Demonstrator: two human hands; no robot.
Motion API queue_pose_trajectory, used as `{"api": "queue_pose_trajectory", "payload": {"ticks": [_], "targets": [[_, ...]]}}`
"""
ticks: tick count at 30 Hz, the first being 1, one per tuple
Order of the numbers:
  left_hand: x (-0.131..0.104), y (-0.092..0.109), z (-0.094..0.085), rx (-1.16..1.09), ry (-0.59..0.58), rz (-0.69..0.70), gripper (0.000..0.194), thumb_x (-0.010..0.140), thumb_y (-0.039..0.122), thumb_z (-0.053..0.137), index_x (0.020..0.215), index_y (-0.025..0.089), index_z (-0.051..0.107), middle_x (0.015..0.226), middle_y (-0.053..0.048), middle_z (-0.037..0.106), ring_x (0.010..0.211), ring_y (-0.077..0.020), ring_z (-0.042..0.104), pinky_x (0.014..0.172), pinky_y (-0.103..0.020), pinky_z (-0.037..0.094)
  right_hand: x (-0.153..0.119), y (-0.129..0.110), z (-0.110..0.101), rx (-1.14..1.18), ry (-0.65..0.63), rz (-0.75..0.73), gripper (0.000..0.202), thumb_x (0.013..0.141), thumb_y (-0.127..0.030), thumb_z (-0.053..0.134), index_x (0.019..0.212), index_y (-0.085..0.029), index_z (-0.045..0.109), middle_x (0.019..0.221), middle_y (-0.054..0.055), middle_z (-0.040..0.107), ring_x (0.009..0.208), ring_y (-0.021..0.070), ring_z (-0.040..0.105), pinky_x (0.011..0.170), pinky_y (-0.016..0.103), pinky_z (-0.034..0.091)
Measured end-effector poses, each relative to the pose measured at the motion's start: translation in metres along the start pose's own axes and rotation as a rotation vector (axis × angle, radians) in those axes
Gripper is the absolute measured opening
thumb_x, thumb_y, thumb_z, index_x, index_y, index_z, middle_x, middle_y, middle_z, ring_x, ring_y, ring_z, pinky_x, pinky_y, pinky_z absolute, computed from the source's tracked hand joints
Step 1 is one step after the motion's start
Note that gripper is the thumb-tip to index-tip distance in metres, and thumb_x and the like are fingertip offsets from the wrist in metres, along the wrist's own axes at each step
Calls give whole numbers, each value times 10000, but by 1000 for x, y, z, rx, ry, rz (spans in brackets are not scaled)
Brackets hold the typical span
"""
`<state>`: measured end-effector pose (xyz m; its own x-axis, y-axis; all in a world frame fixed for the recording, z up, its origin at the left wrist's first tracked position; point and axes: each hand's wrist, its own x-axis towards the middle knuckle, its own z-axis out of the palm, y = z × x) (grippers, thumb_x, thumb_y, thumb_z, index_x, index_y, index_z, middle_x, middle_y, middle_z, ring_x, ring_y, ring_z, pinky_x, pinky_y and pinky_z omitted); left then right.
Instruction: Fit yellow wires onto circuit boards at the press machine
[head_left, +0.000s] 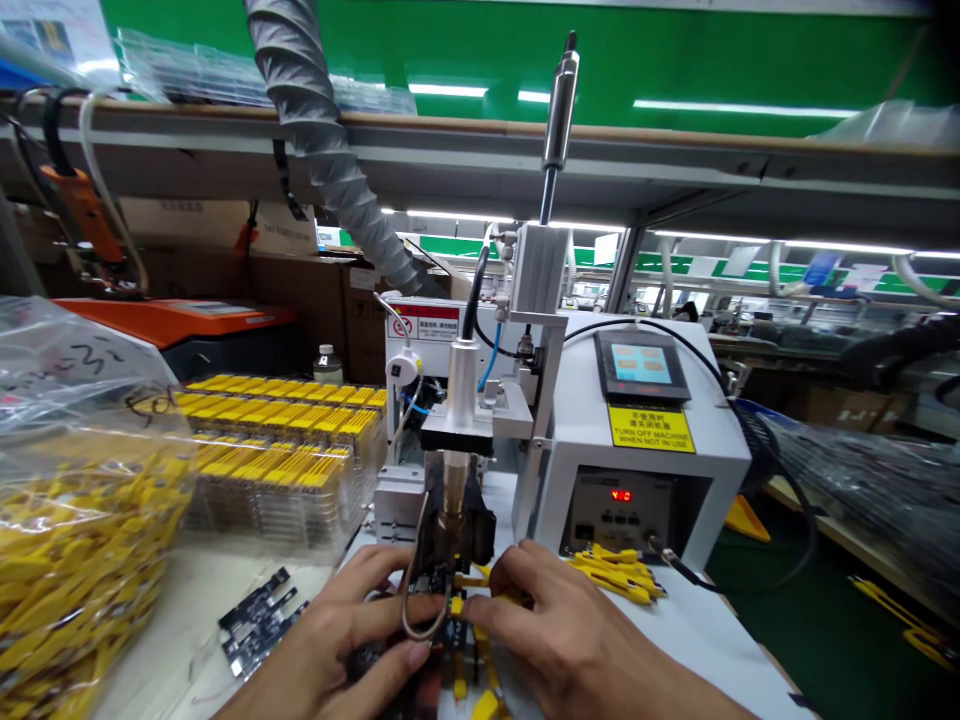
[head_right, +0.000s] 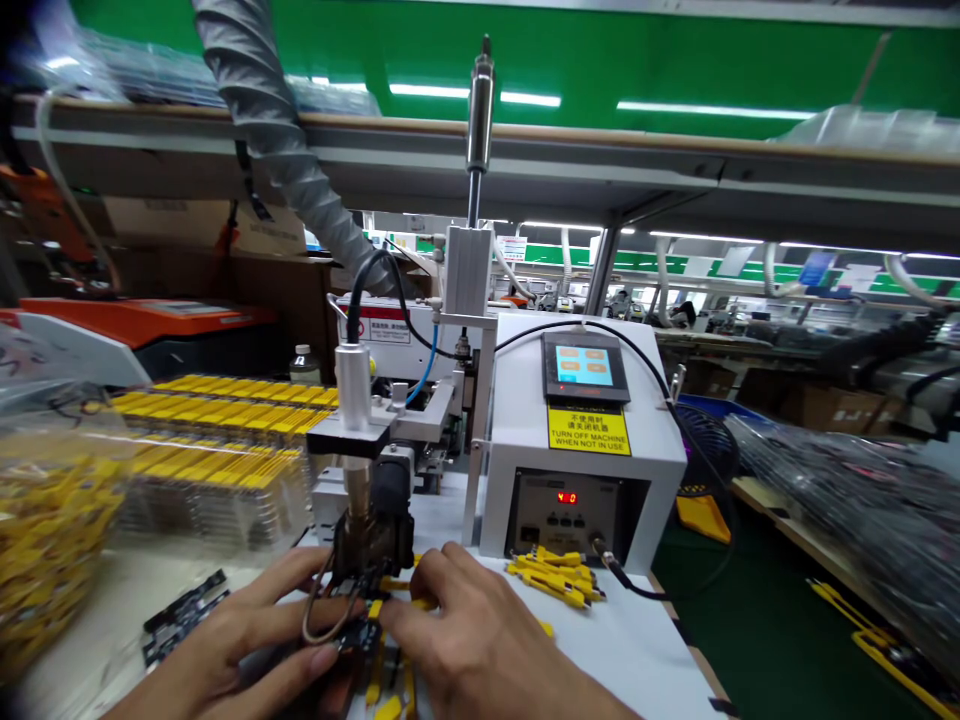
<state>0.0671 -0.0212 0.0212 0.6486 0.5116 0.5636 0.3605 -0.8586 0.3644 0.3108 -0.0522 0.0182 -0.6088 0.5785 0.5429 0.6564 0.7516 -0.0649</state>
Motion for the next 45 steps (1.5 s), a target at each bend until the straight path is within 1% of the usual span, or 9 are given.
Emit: {"api": "queue_pose_trajectory", "payload": {"ticks": [6,14,19,24,31,34,37,43,45], "targets": [[3,1,-1,74,-9,18,242,957,315,558,1104,338,749,1224,-24,699,1046,-208,687,853,-275,596,0,0,1,7,11,0,225,822,-78,593,987,-190,697,818,75,600,696,203,531,542,283,397],[-1,-1,-3,102,-72,-15,230,951,327,571,1093,351,751,1233,-33,704,1122,-251,668,873,-326,595,0,0,0,-3,31,-15,227,830,-93,564,994,-176,696,806,75,587,677,200,521,535,287,378],[-1,-1,-3,116,-39,4,226,962,331,564,1093,338,747,1230,-38,700,1109,-228,666,894,-298,578,-1,0,1,-1,12,-8,222,838,-99,556,992,-183,692,807,74,587,686,199,519,540,282,371],[-2,0,-2,106,14,14,223,955,330,574,1105,336,740,1211,-24,703,1054,-204,674,885,-264,573,-1,1,4,-2,50,-16,231,855,-99,541,1007,-186,692,811,70,586,684,191,519,551,279,373],[-2,-1,-4,97,48,63,276,925,272,598,1151,376,718,1185,-12,712,1045,-227,668,854,-306,594,-2,1,3,24,13,9,241,873,-103,527,1025,-200,687,841,75,594,723,201,543,572,277,401],[-3,-2,-3,102,61,72,280,916,276,611,1152,381,719,1176,-13,717,1052,-236,670,869,-327,593,-2,2,3,12,27,-12,230,882,-107,536,1034,-196,683,831,69,590,706,198,543,567,275,397],[-3,-1,-3,132,43,68,278,925,285,614,1167,375,716,1195,-22,714,1065,-237,675,887,-332,587,-3,3,4,10,45,-22,200,893,-115,558,1035,-193,676,821,62,585,696,194,540,563,272,390],[-4,-4,-3,147,18,83,230,944,290,586,1108,363,729,1178,-22,714,1074,-235,672,886,-331,589,-2,2,3,23,18,-9,176,907,-130,560,1024,-190,678,831,73,589,710,200,540,565,281,405],[-6,-8,-2,155,-5,108,269,950,255,576,1166,355,701,1236,-24,693,1114,-230,655,913,-333,576,-2,1,2,16,4,-1,178,900,-124,566,1020,-186,682,829,76,590,713,204,543,565,285,415]]}}
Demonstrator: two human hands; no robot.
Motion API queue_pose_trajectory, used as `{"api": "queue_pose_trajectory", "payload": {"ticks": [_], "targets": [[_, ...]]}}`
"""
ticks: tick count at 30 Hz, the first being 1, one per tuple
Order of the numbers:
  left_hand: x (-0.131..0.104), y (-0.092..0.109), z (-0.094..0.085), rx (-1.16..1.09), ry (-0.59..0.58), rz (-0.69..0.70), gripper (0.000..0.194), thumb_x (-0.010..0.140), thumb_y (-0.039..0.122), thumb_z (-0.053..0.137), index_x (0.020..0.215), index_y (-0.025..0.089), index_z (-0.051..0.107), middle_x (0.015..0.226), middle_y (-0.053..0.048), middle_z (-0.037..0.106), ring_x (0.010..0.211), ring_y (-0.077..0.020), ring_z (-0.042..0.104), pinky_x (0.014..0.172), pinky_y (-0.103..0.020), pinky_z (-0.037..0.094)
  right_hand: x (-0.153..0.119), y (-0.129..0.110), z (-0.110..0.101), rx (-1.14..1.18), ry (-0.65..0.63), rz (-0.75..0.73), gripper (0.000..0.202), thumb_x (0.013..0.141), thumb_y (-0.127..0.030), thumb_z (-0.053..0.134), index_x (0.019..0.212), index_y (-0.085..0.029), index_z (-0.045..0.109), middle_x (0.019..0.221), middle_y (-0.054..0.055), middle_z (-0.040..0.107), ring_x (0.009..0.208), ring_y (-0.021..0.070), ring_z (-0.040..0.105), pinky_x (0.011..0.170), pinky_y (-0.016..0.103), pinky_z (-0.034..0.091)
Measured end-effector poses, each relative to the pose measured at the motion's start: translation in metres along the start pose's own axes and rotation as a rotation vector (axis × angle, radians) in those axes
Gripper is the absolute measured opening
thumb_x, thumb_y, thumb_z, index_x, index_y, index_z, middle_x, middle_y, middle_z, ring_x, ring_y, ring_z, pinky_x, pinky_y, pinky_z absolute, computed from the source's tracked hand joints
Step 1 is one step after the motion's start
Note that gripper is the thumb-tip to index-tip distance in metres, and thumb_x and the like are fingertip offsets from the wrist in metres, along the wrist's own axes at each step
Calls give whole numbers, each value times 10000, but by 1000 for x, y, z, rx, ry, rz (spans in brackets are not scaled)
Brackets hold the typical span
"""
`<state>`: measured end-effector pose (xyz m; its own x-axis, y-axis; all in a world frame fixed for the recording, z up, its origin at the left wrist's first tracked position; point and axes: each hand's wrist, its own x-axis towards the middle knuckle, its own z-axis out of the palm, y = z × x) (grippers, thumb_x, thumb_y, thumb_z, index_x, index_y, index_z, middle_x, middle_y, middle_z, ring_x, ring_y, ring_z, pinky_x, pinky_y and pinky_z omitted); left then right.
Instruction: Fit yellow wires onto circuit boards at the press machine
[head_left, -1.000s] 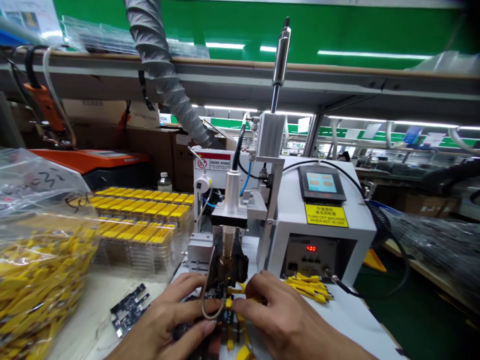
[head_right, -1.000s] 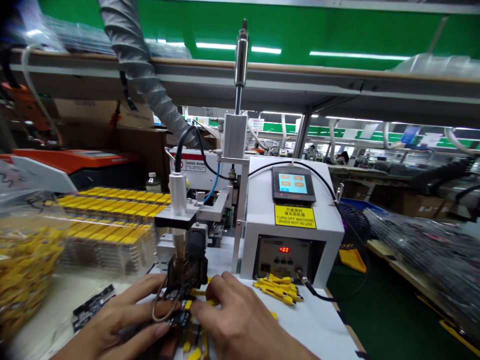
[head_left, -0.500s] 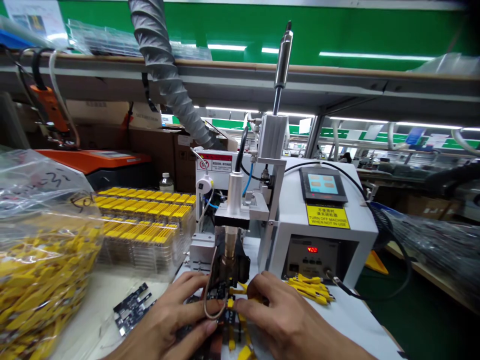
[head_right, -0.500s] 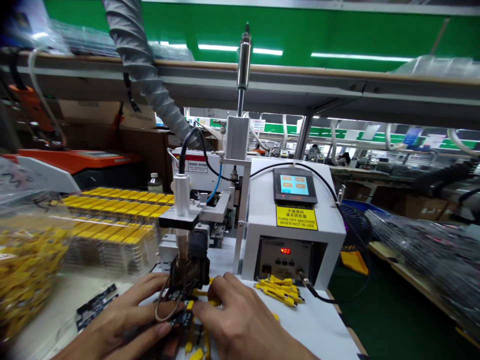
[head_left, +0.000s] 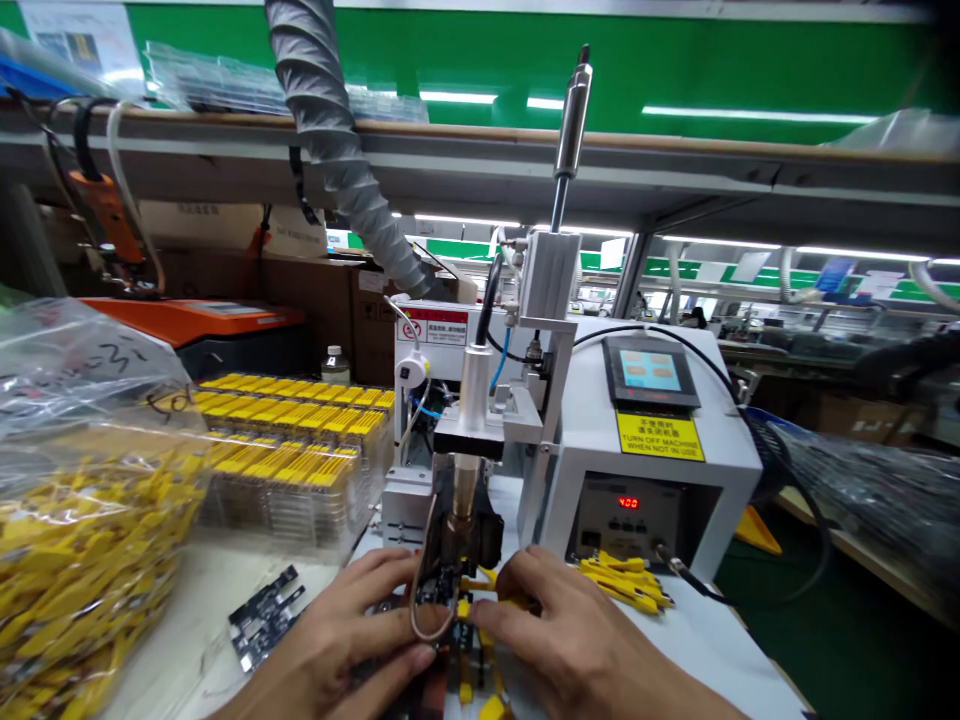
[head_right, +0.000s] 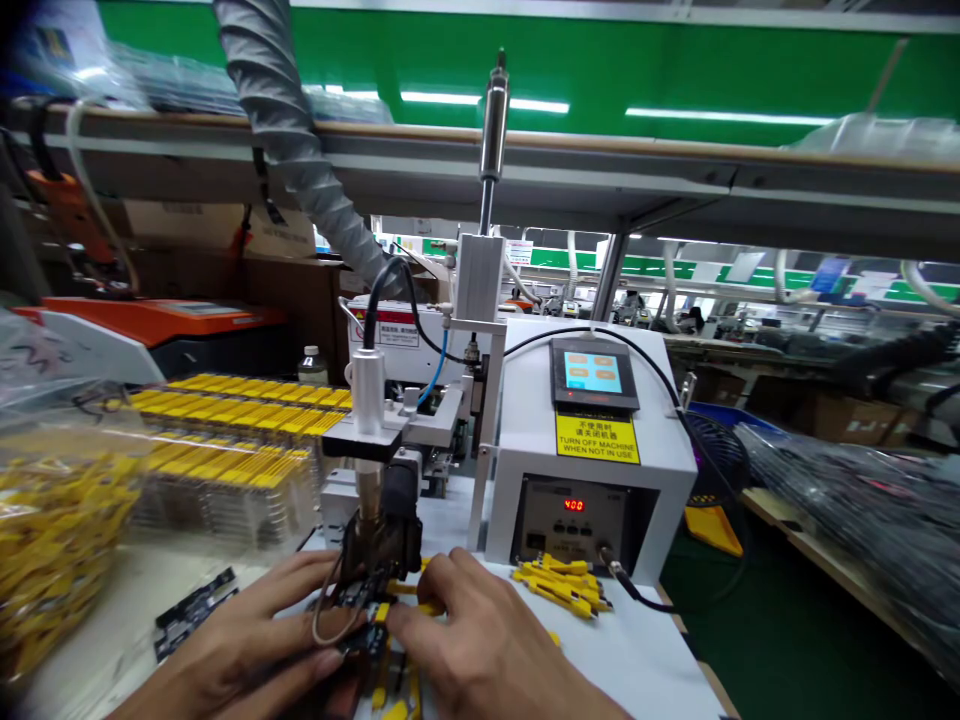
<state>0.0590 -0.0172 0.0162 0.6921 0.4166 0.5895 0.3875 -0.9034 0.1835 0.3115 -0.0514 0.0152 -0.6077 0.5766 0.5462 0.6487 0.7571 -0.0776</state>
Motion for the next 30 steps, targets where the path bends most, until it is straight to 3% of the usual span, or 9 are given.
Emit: {"api": "queue_pose_trajectory", "payload": {"ticks": [4,9,14,22,30], "targets": [[-3,-3,2,48,-21,73,422,943,149,536,1315,333,608,1338,-33,648,1215,-231,600,968,-355,545,0,-1,0,-13,-36,22,187,876,-124,610,1033,-192,685,844,78,597,736,215,558,579,289,434],[1,3,-3,77,15,77,446,904,149,569,1296,357,609,1304,-15,675,1150,-232,644,942,-348,562,0,-1,-1,-27,-49,20,184,854,-148,659,1031,-194,678,856,68,596,739,211,565,582,278,435],[1,1,-3,42,-67,45,462,898,133,575,1316,325,608,1302,-22,680,1163,-235,646,964,-353,556,0,-1,1,-17,-22,18,137,869,-172,672,1004,-192,682,835,64,592,715,203,550,569,280,418],[-10,-7,8,35,49,-18,467,879,232,658,1335,279,576,1235,-33,718,1136,-241,672,975,-388,560,1,-1,-1,-45,-13,-28,203,935,-152,528,1062,-181,683,824,87,604,696,213,542,556,287,455],[-7,2,3,42,114,-55,342,869,263,680,1211,250,681,1165,-69,746,1069,-259,703,928,-392,585,1,-4,-5,-30,-49,-7,197,923,-116,559,1078,-181,660,855,91,605,716,218,557,570,290,478]]}}
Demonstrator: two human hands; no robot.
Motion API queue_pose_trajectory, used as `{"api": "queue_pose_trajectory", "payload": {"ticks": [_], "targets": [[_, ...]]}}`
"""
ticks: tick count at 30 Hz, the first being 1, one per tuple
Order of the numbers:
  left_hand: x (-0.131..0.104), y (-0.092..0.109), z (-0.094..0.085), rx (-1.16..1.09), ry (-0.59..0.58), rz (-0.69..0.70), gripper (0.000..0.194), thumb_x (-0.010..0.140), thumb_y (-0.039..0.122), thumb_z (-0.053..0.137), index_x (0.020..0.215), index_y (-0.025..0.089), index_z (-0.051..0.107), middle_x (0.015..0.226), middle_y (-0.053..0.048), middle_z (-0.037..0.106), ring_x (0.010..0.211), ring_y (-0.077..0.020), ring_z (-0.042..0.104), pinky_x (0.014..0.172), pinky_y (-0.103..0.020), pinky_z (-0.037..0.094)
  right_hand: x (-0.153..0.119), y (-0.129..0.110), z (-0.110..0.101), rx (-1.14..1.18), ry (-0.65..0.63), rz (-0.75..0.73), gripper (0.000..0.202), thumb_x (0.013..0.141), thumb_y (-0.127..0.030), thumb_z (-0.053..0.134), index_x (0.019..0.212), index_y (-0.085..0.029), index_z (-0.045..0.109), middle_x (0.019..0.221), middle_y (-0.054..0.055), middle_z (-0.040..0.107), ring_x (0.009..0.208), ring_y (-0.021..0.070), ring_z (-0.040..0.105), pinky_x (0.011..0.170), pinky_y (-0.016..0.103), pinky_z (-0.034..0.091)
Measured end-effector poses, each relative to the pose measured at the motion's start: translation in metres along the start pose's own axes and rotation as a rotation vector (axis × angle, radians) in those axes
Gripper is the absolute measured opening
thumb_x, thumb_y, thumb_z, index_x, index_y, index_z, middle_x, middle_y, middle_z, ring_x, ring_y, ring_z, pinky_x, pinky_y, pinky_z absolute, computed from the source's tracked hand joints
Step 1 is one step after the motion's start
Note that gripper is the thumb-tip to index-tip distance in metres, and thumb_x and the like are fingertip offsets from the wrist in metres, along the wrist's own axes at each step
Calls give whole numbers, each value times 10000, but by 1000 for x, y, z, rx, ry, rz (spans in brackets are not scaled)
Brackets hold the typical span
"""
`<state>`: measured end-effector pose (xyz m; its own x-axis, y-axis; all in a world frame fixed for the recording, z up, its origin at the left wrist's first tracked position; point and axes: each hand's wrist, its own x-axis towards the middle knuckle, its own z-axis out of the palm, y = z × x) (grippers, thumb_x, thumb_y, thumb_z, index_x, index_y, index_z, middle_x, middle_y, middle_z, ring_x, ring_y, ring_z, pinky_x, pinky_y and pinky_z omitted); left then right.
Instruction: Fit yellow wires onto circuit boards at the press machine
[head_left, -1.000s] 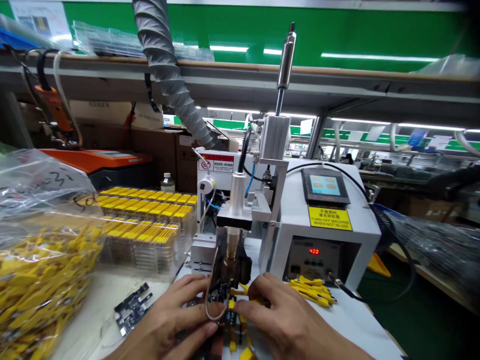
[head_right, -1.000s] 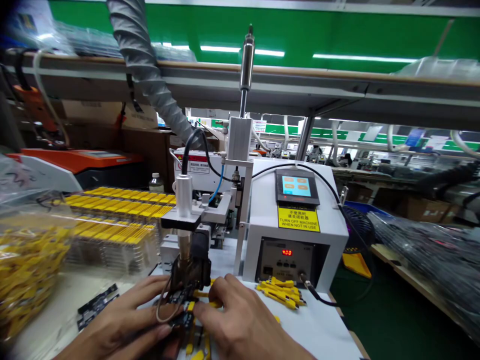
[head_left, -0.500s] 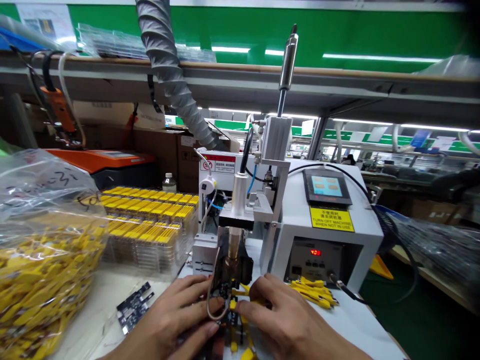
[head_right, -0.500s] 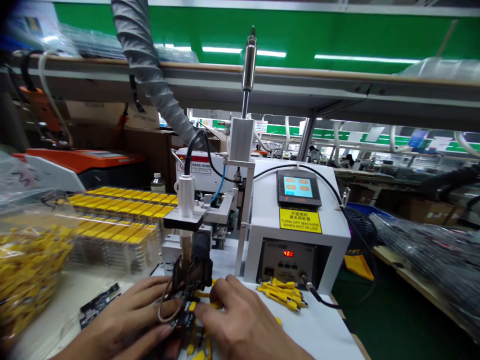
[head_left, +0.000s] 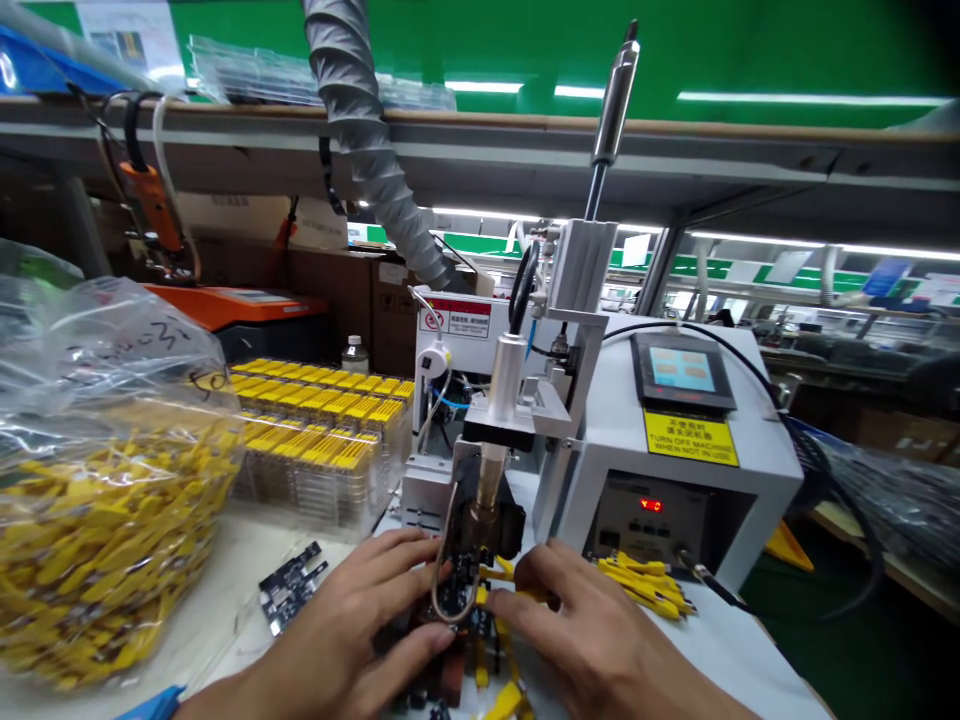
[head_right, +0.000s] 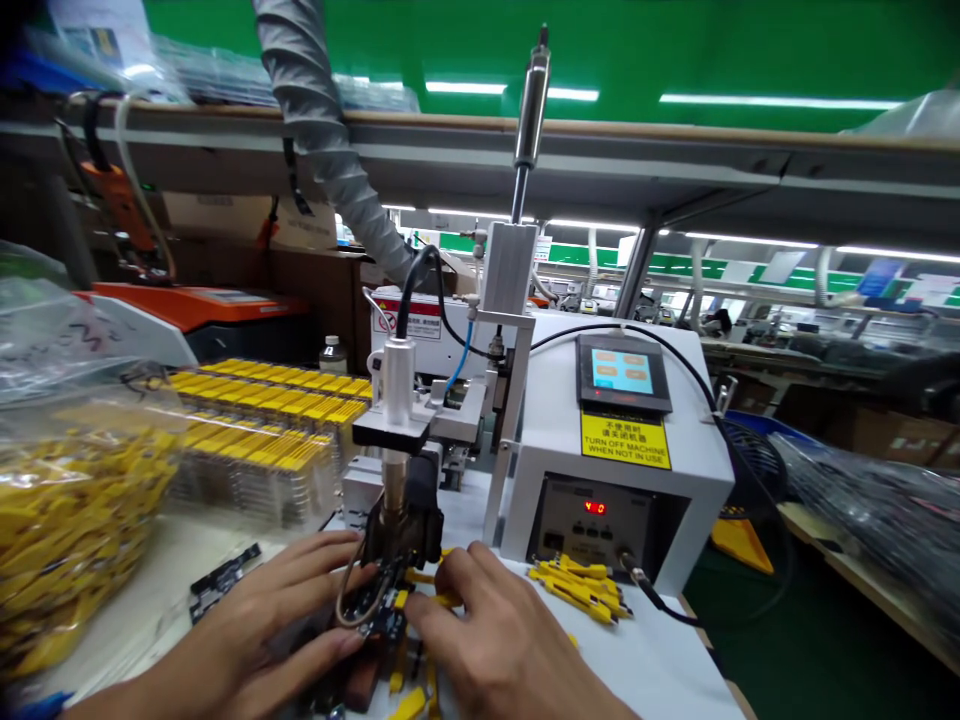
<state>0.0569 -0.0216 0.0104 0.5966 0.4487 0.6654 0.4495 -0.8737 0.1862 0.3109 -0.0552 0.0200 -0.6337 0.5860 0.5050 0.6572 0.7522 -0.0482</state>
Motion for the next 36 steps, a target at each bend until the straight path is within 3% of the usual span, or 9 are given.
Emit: {"api": "queue_pose_trajectory", "payload": {"ticks": [7,16,24,29,36], "targets": [[2,0,1,-47,-69,-15,408,880,231,660,1284,282,630,1188,-47,736,1124,-254,672,954,-412,566,-1,-1,0,-18,-22,14,197,892,-99,564,1051,-189,638,892,91,604,751,227,571,596,298,488],[2,4,-2,-30,-52,-10,330,885,227,640,1214,245,657,1189,-73,728,1108,-258,674,920,-405,583,-1,-2,-2,8,-24,23,258,830,-21,583,1025,-174,657,891,105,617,757,247,601,599,333,540],[4,3,-1,-56,-76,-18,344,880,210,642,1222,246,648,1207,-67,716,1125,-250,664,946,-394,569,-2,-2,-1,45,-87,73,220,873,-153,670,1083,-216,658,936,97,607,811,262,606,634,351,549],[1,1,-1,-55,-66,-21,356,871,213,656,1226,240,648,1204,-60,718,1127,-254,662,943,-394,573,-2,-2,-1,57,-92,82,217,904,-154,635,1109,-222,649,940,100,600,812,272,605,627,370,548],[-1,-2,-4,-11,-126,114,336,945,127,548,1241,263,631,1306,-44,657,1251,-228,564,1023,-373,515,-2,0,0,48,-45,44,207,898,-107,610,1081,-194,654,933,110,614,809,268,601,630,363,548]]}}
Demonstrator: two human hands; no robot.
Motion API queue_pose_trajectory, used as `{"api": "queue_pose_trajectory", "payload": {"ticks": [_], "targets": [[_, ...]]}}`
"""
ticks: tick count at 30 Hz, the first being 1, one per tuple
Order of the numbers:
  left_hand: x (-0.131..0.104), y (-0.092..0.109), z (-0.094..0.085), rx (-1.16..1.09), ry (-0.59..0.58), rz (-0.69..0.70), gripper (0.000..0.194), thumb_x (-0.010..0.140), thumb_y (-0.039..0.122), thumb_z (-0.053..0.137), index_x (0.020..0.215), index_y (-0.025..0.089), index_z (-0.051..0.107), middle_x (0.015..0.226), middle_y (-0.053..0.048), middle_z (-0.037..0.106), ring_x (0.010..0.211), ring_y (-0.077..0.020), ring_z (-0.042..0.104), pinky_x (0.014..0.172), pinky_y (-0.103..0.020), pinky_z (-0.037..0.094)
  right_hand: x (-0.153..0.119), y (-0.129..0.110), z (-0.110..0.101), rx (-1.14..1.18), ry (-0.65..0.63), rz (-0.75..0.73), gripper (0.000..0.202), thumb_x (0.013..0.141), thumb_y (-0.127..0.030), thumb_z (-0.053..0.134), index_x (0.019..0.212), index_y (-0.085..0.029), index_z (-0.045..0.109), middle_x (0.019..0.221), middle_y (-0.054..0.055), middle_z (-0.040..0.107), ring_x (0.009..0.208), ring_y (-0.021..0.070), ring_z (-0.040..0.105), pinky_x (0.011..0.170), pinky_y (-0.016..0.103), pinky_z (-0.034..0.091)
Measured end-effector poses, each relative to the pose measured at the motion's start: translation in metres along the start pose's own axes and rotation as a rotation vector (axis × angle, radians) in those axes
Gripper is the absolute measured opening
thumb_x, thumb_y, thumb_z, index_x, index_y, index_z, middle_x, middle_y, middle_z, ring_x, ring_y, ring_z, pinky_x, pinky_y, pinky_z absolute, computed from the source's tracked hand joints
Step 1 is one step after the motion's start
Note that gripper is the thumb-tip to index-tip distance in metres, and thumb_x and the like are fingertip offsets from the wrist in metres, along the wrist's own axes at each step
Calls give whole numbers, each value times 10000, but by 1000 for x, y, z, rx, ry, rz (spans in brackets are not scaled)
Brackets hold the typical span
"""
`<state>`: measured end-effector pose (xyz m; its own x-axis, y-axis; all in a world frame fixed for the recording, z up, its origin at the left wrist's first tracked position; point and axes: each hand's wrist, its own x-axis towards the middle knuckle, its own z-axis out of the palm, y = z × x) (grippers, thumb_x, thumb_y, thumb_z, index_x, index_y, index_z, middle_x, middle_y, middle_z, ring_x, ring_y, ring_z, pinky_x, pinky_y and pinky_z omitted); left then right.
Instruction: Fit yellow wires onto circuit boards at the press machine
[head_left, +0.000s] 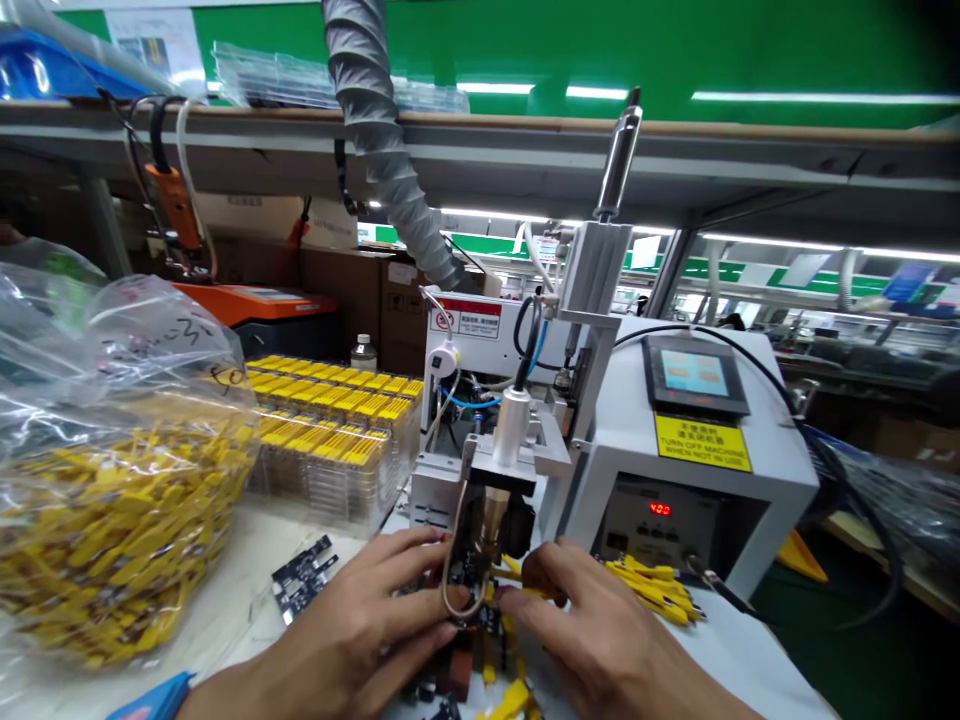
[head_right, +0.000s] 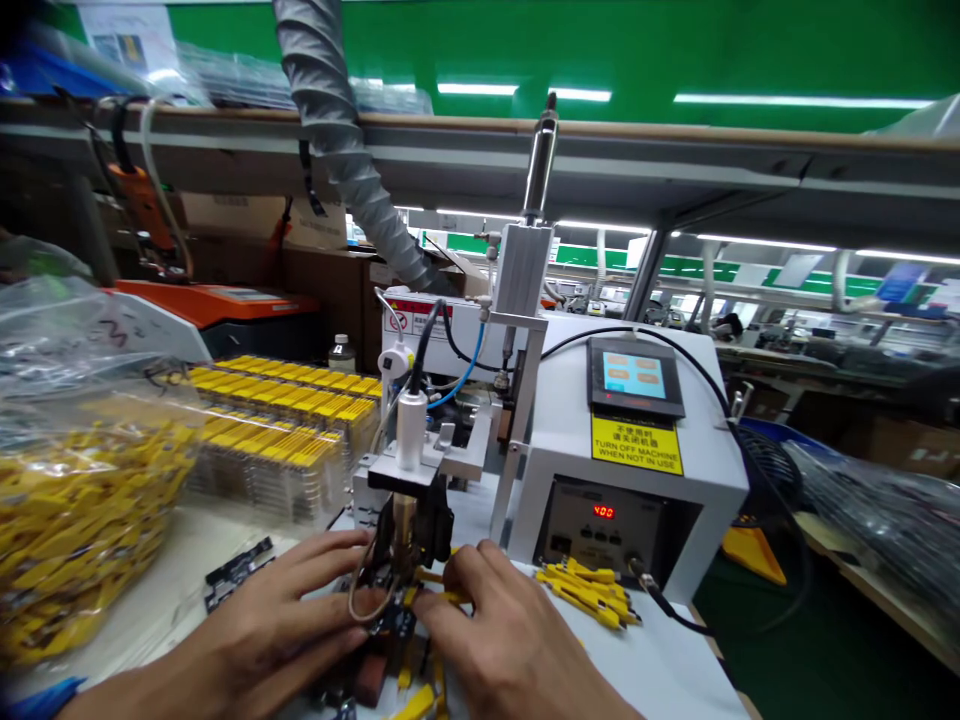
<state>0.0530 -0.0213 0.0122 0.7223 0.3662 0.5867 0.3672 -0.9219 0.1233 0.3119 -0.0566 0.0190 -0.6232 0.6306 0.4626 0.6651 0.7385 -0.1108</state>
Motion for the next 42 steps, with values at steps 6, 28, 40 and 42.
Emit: {"api": "queue_pose_trajectory", "payload": {"ticks": [6,28,40,42], "targets": [[5,7,-8,99,-10,61,312,987,166,489,1236,267,649,1285,-56,661,1211,-241,570,989,-358,535,1,0,0,-41,14,-26,267,872,-64,576,1091,-190,662,911,110,618,770,249,578,598,341,526],[6,6,2,277,44,144,296,1040,253,416,1192,230,668,1175,-86,709,1099,-295,612,861,-434,581,2,-1,1,-28,112,-55,338,831,-17,521,1074,-175,695,873,116,627,734,240,584,574,320,496],[0,-2,4,42,73,-25,471,918,170,575,1371,292,530,1175,-52,733,1121,-259,662,932,-450,575,3,-2,-1,-57,64,-50,277,846,-31,543,1045,-162,684,848,107,629,726,240,576,572,328,510],[2,0,3,29,61,-34,456,911,160,578,1349,282,548,1182,-47,731,1120,-255,660,937,-450,575,3,-2,-2,-58,58,-43,280,845,-30,552,1051,-167,682,870,111,634,740,242,584,582,327,515]]}}
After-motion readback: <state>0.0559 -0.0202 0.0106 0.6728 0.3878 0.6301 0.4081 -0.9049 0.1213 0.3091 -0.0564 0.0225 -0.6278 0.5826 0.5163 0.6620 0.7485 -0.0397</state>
